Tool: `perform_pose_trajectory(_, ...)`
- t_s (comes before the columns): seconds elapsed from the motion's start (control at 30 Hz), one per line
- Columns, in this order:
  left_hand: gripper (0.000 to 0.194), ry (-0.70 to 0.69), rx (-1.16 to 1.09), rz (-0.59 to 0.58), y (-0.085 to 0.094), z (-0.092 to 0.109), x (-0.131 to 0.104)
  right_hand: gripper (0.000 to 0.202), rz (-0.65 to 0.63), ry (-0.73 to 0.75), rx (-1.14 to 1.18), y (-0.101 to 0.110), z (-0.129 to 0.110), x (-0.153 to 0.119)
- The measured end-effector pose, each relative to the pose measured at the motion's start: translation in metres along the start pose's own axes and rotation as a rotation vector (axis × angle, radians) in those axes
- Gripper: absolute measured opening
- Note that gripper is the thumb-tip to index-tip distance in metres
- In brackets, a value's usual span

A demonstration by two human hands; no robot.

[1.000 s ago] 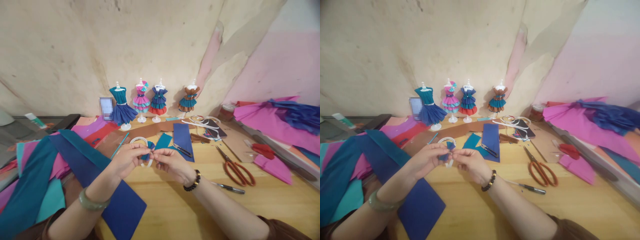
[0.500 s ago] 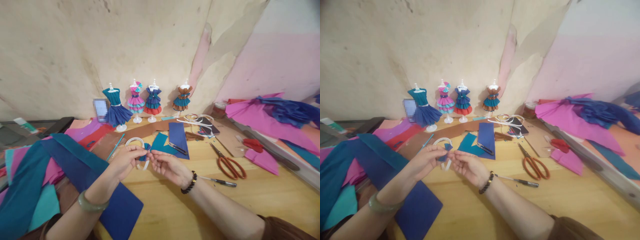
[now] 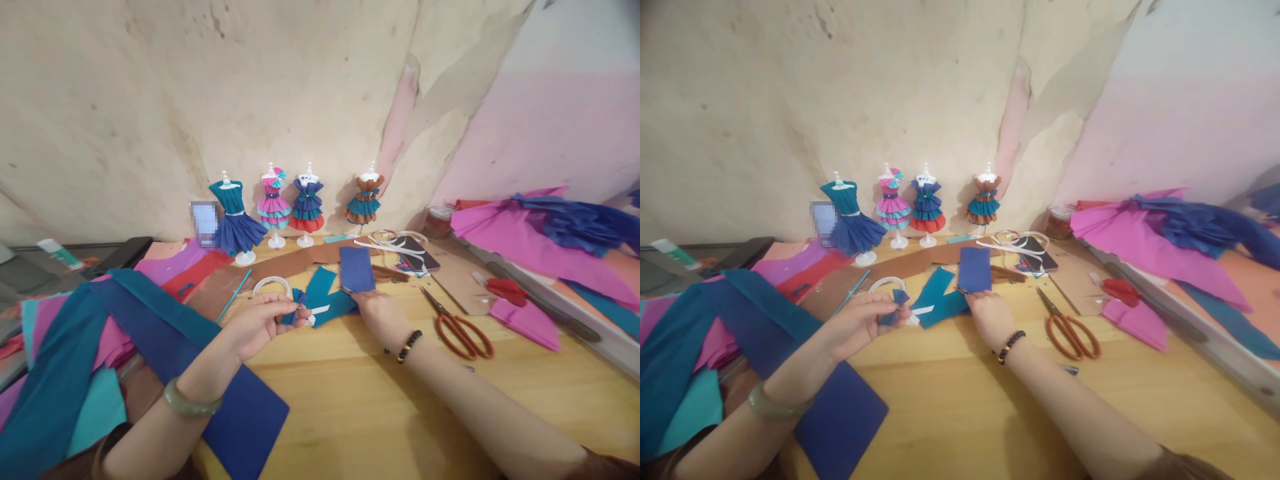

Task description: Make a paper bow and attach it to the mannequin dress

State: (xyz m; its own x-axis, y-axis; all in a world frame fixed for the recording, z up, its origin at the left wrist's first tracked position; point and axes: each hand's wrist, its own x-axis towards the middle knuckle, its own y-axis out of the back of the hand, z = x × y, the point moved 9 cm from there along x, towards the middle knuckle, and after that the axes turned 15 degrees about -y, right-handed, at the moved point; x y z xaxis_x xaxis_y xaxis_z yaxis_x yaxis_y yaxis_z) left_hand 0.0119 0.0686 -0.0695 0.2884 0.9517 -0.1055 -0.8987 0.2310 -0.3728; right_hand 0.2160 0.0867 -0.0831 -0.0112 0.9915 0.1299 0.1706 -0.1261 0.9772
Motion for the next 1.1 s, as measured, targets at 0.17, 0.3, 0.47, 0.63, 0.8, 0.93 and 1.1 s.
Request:
perform_pose_trajectory(0.17,0.007,-0.008,-0.014,-0.033,-0.003,0.001,0.000,0.039,0.034,-0.052,0.046,0.003,0.015,0.006)
perform_pose_trajectory(0.3,0.008,-0.018,-0.005,-0.045,-0.005,0.002,0.001,0.037,0.101,-0.116,0.137,0.029,0.032,0.010)
perform_pose_trajectory(0.47,0.010,-0.025,0.022,-0.071,-0.008,0.002,0.001,0.027,0.019,0.018,0.552,0.083,-0.002,-0.016)
perform_pose_trajectory(0.63,0.013,-0.038,0.046,-0.069,-0.010,0.003,0.001,0.017,-0.036,0.208,0.341,0.109,-0.060,-0.044)
perform_pose_trajectory(0.8,0.019,-0.046,0.049,-0.091,-0.013,0.001,0.000,0.014,-0.012,0.215,0.109,0.109,-0.080,-0.044)
perform_pose_trajectory(0.93,0.023,-0.051,0.045,-0.101,-0.016,0.002,-0.001,0.012,-0.035,0.208,0.041,0.109,-0.090,-0.045)
perform_pose_trajectory(1.1,0.027,-0.050,0.034,-0.138,-0.019,0.002,-0.002,0.012,-0.023,0.279,0.026,0.111,-0.104,-0.046)
